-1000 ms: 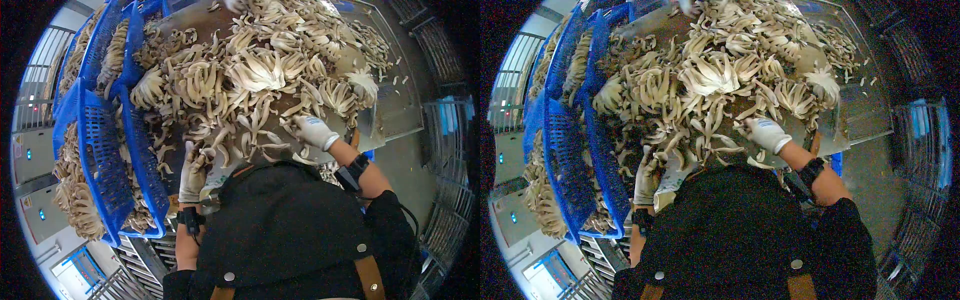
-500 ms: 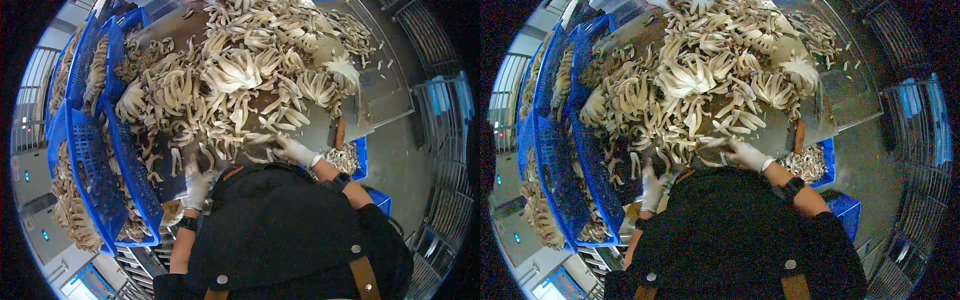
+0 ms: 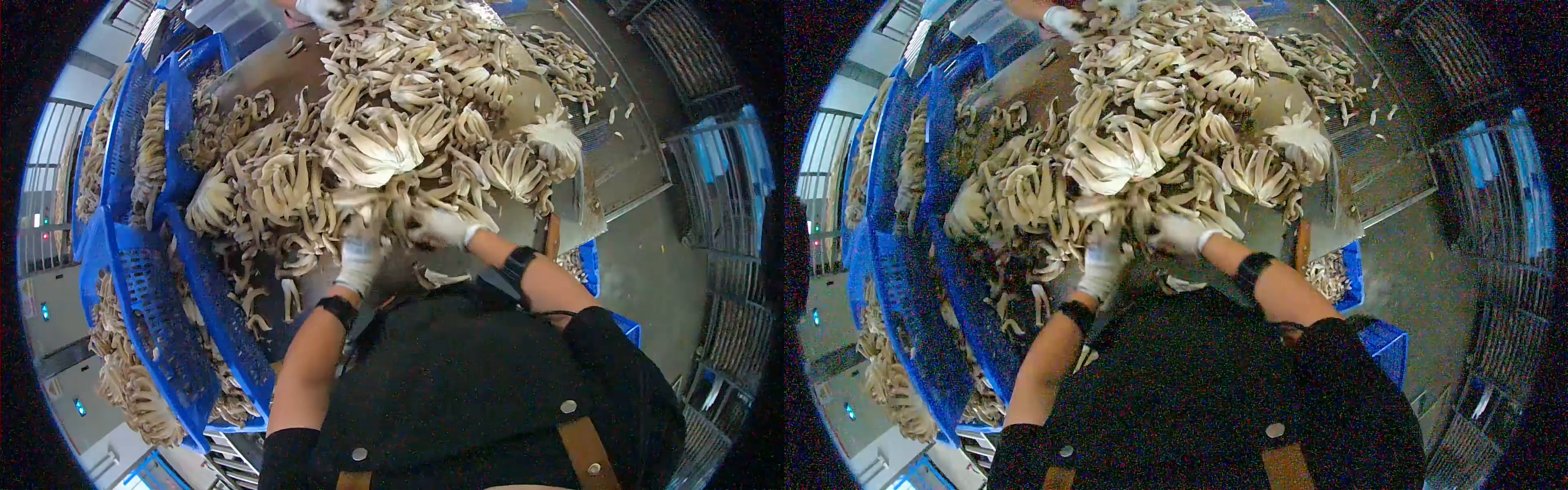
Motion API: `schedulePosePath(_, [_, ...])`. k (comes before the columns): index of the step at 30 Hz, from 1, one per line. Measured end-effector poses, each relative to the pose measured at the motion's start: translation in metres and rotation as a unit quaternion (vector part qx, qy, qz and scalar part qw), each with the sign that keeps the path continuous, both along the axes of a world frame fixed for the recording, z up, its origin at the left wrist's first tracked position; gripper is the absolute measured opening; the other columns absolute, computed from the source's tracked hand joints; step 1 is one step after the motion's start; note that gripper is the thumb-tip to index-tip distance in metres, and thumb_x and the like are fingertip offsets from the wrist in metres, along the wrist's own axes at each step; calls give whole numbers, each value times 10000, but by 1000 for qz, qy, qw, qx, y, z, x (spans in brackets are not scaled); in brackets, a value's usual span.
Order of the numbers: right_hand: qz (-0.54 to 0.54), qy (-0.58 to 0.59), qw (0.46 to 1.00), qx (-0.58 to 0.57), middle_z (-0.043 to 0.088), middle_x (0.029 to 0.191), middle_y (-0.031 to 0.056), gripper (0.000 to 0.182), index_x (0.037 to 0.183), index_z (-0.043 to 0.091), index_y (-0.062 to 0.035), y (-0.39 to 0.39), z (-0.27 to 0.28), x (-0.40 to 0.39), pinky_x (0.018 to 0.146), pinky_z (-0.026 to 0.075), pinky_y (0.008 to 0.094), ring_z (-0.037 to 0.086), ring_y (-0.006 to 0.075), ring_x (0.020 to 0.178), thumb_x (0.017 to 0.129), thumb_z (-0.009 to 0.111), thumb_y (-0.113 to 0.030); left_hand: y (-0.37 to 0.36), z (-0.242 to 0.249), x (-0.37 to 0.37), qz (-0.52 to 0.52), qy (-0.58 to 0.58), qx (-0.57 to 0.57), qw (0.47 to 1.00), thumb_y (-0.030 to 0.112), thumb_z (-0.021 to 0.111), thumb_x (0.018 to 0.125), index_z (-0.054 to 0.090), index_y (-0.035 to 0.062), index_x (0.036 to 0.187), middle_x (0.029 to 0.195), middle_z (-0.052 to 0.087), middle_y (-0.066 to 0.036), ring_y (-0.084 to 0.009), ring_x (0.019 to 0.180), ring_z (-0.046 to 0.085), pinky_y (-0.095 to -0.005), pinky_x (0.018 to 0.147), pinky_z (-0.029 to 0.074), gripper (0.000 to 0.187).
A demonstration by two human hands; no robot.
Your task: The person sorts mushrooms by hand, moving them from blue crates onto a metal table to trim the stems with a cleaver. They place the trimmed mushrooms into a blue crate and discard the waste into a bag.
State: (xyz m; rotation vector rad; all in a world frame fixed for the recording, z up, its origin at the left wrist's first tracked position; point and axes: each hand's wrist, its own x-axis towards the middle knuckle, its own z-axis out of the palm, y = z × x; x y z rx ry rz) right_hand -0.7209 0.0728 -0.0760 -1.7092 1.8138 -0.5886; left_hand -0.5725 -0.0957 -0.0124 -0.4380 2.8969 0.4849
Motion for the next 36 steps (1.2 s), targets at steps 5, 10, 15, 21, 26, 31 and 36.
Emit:
schedulePosePath(5, [-32,-4,999,4,565,930,224,271,1041,578,-56,-26,88,-63,746,455,433,566,392,872,820,606,-210,-47,-9,-49,-18,110,-57,992,70,638,689,255,192,1444,1283,420,-298,-416,1104,495,-440,922,442,856])
schedulePosePath(10, [-159,5,979,130,605,909,191,343,987,578,-28,35,141,-70,710,473,430,600,358,826,792,644,-303,-42,38,-31,-9,67,79,995,119,734,669,311,178,1422,1364,331,-297,-439,1226,392,-429,1022,374,866])
schedulePosePath(15, [-321,132,924,162,631,872,188,352,1033,532,-51,58,91,1,735,483,450,618,351,843,782,634,-275,-27,47,32,19,142,-3,990,179,725,716,336,132,1412,1363,339,-287,-462,1229,370,-465,1011,362,799])
schedulePosePath(21, [-364,148,896,204,639,928,173,265,1007,540,-27,51,100,12,719,497,453,638,343,843,807,572,-199,-9,48,88,89,161,82,979,181,698,746,354,94,1399,1353,352,-277,-451,1223,372,-479,1018,340,743])
schedulePosePath(26, [-351,269,889,115,653,884,168,211,967,614,-29,52,83,39,775,512,407,650,296,834,818,498,-125,-6,35,126,104,191,75,973,174,676,751,397,71,1362,1330,380,-268,-440,1216,378,-481,1026,326,680])
schedulePosePath(31, [-398,117,902,120,635,843,198,253,946,553,-4,81,94,32,776,487,426,622,339,862,780,613,-184,-7,25,169,146,180,-2,973,234,677,761,412,50,1345,1323,395,-275,-445,1210,385,-492,1028,316,667])
schedulePosePath(36, [-488,-93,864,83,632,912,229,375,977,557,9,145,99,16,766,472,430,613,378,877,738,697,-244,-2,16,175,104,185,34,977,204,681,769,419,48,1336,1288,432,-266,-434,1177,419,-477,1000,357,644])
